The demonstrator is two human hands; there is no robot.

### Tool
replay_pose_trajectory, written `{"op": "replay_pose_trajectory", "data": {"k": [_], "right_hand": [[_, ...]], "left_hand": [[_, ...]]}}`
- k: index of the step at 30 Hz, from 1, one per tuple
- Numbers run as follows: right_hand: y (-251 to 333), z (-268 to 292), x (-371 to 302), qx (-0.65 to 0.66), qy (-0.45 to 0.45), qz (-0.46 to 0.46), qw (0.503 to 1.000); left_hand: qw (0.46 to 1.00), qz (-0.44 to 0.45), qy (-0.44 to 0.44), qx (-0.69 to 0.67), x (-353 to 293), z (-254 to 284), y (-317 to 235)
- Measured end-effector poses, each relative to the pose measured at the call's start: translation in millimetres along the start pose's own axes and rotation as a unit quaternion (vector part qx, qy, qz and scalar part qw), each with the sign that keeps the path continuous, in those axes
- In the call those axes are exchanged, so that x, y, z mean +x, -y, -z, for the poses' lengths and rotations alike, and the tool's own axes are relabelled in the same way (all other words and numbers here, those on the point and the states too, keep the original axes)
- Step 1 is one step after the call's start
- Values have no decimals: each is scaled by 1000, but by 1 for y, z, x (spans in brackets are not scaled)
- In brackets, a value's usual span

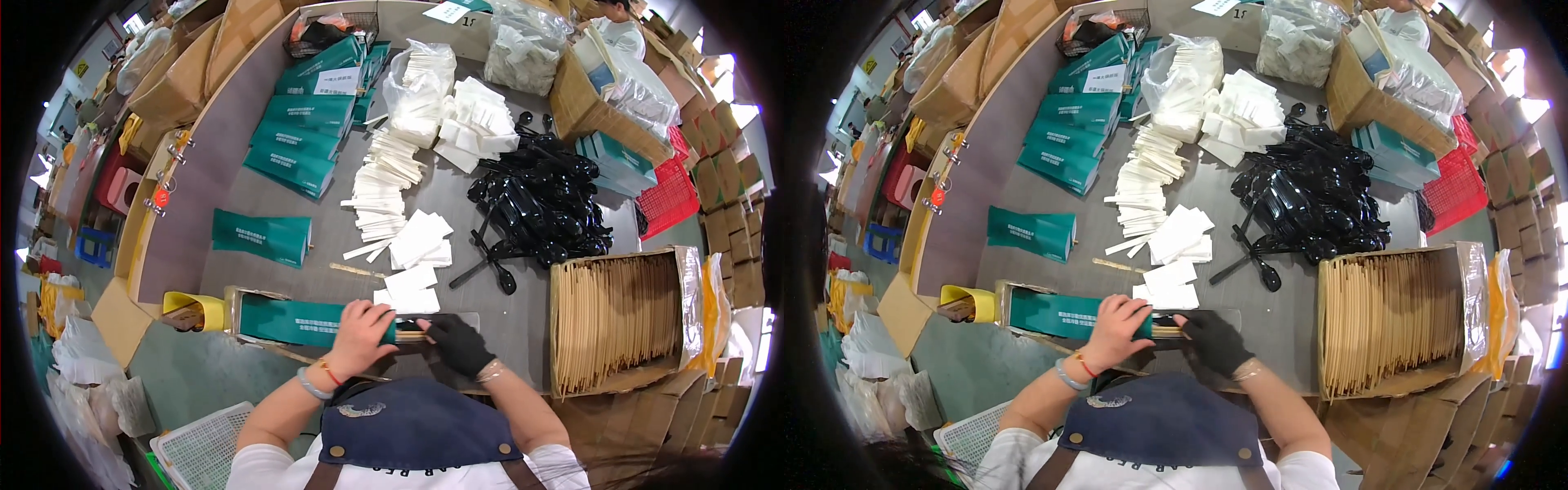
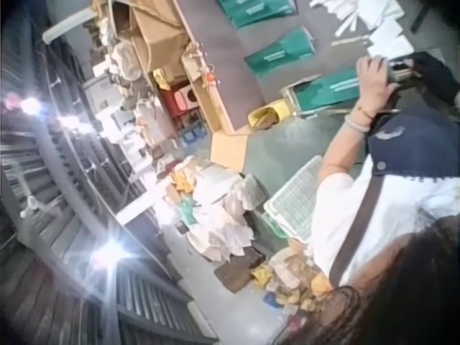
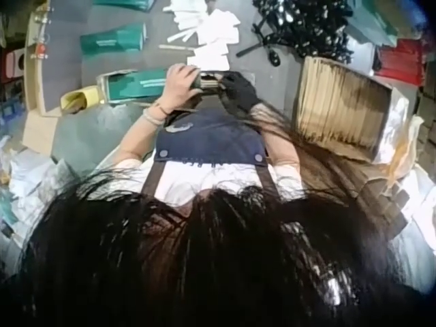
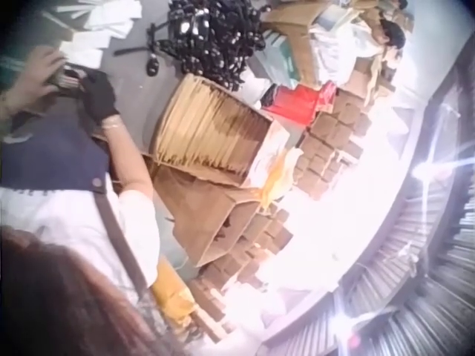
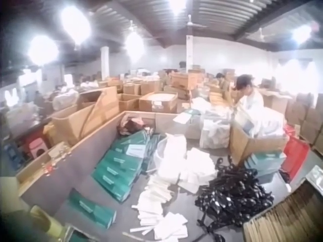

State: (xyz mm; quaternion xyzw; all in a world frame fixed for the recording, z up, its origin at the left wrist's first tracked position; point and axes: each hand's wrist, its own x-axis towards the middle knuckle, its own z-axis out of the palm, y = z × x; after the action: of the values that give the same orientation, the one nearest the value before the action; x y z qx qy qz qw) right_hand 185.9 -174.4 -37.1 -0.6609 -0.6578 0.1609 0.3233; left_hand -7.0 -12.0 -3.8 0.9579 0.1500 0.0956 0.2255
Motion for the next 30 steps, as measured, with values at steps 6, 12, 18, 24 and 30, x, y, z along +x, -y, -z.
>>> {"op": "replay_pose_trajectory", "data": {"k": [6,12,18,24,30], "right_hand": [[-24,3,-21,39,-29,-180,982],[28,-11,18,137,-64,-158,976],[9,16,13,-172,40,-96,980],[14,72,1,-167,-70,-172,968],[28,64,3,-154,-17,-209,966]], "left_hand": [[999,1,26,35,8,1,-8],[998,-53,-20,11,28,-1,-14],[978,-88,173,82,43,16,-19],[988,-68,128,45,59,93,37],[982,156,-88,59,-7,15,38]]}}
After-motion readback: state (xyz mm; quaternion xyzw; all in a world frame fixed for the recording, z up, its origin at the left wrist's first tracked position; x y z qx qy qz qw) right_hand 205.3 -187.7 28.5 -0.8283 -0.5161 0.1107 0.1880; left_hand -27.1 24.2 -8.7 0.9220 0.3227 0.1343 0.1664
